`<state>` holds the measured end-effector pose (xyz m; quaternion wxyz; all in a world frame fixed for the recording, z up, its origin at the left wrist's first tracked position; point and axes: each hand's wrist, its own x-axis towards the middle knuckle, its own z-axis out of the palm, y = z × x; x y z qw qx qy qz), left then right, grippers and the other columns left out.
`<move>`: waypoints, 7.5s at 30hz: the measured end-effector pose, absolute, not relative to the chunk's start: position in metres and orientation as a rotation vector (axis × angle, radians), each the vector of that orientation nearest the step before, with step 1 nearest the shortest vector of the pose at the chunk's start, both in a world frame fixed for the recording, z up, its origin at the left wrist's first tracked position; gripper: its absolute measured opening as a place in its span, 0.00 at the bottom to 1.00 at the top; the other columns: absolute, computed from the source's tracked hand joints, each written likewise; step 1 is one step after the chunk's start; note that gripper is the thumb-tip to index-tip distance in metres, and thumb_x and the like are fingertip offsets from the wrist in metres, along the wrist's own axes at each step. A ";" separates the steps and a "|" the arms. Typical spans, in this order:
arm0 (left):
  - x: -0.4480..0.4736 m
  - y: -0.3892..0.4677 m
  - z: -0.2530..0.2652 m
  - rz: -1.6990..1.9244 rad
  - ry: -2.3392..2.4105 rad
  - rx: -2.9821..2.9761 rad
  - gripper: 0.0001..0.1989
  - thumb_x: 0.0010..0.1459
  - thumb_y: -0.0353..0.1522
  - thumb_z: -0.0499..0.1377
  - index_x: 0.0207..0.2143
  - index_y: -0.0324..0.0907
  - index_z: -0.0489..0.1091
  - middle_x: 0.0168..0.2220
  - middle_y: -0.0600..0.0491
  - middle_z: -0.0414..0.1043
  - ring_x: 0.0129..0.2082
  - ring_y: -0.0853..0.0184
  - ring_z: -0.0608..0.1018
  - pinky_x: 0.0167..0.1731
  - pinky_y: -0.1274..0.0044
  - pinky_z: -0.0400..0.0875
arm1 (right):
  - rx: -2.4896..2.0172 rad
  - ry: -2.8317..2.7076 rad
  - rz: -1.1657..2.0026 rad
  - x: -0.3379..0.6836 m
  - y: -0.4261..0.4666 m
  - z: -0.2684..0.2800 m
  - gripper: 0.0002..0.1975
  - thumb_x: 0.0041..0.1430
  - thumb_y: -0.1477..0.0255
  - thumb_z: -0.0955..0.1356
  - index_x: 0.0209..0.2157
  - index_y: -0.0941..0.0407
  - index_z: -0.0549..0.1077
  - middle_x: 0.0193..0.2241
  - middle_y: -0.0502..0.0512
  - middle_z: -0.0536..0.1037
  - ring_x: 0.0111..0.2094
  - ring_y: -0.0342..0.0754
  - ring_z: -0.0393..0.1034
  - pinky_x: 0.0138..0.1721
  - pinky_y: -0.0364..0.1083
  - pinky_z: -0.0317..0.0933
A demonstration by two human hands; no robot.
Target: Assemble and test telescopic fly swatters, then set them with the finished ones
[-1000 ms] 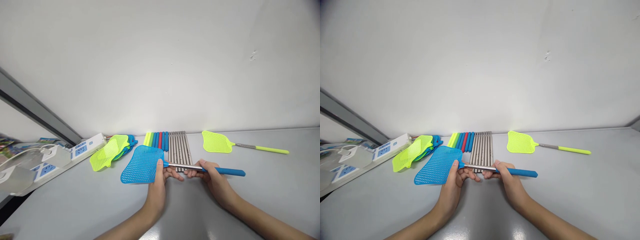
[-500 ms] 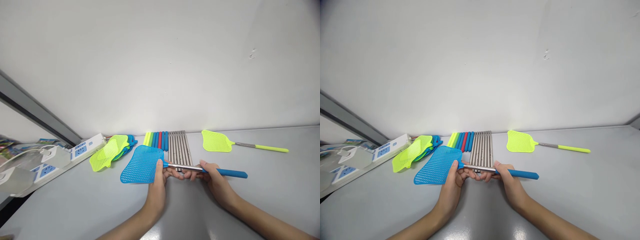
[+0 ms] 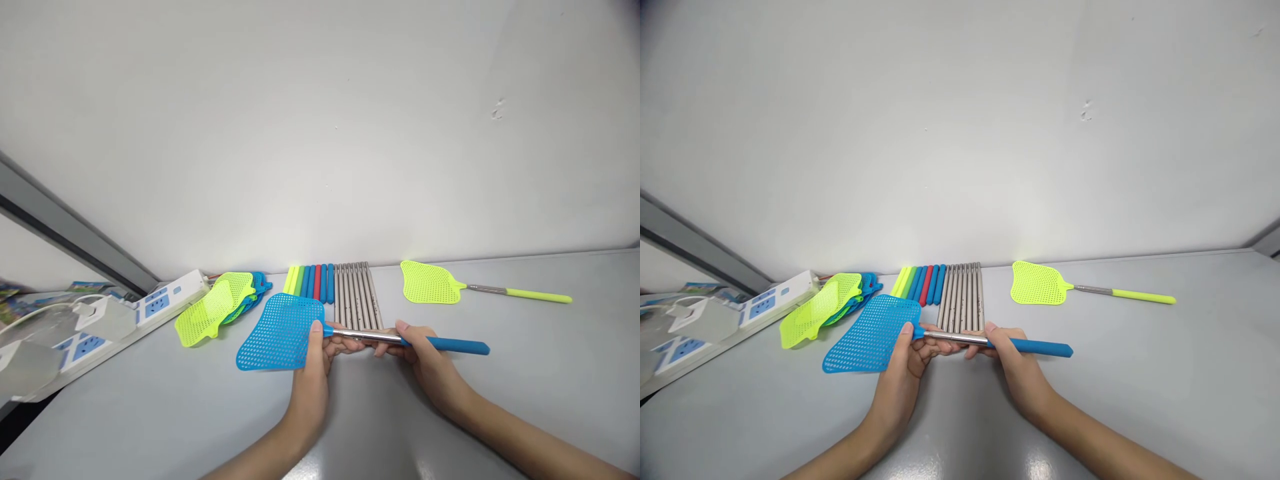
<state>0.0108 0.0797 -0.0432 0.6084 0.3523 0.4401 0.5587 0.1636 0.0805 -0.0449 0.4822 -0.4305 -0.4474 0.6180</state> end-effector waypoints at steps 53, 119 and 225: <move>0.009 0.074 -0.048 1.135 1.116 1.061 0.26 0.57 0.45 0.40 0.35 0.36 0.70 0.35 0.46 0.73 0.39 0.61 0.71 0.41 0.70 0.64 | -0.923 -0.983 1.546 0.164 0.081 -0.054 0.25 0.55 0.58 0.58 0.25 0.63 0.75 0.26 0.62 0.76 0.31 0.53 0.69 0.29 0.48 0.63; 0.010 0.072 -0.041 1.182 1.021 1.060 0.27 0.60 0.42 0.36 0.24 0.37 0.67 0.18 0.52 0.67 0.21 0.67 0.68 0.27 0.75 0.59 | -0.923 -1.149 1.615 0.164 0.082 -0.052 0.27 0.58 0.61 0.53 0.24 0.62 0.76 0.21 0.58 0.75 0.23 0.46 0.66 0.25 0.44 0.60; -0.001 0.067 -0.042 1.234 1.341 1.393 0.22 0.56 0.45 0.44 0.14 0.44 0.48 0.14 0.58 0.48 0.17 0.70 0.57 0.23 0.77 0.53 | -0.763 0.024 2.398 0.168 0.064 -0.013 0.19 0.55 0.68 0.56 0.13 0.57 0.49 0.09 0.41 0.49 0.09 0.32 0.44 0.10 0.33 0.39</move>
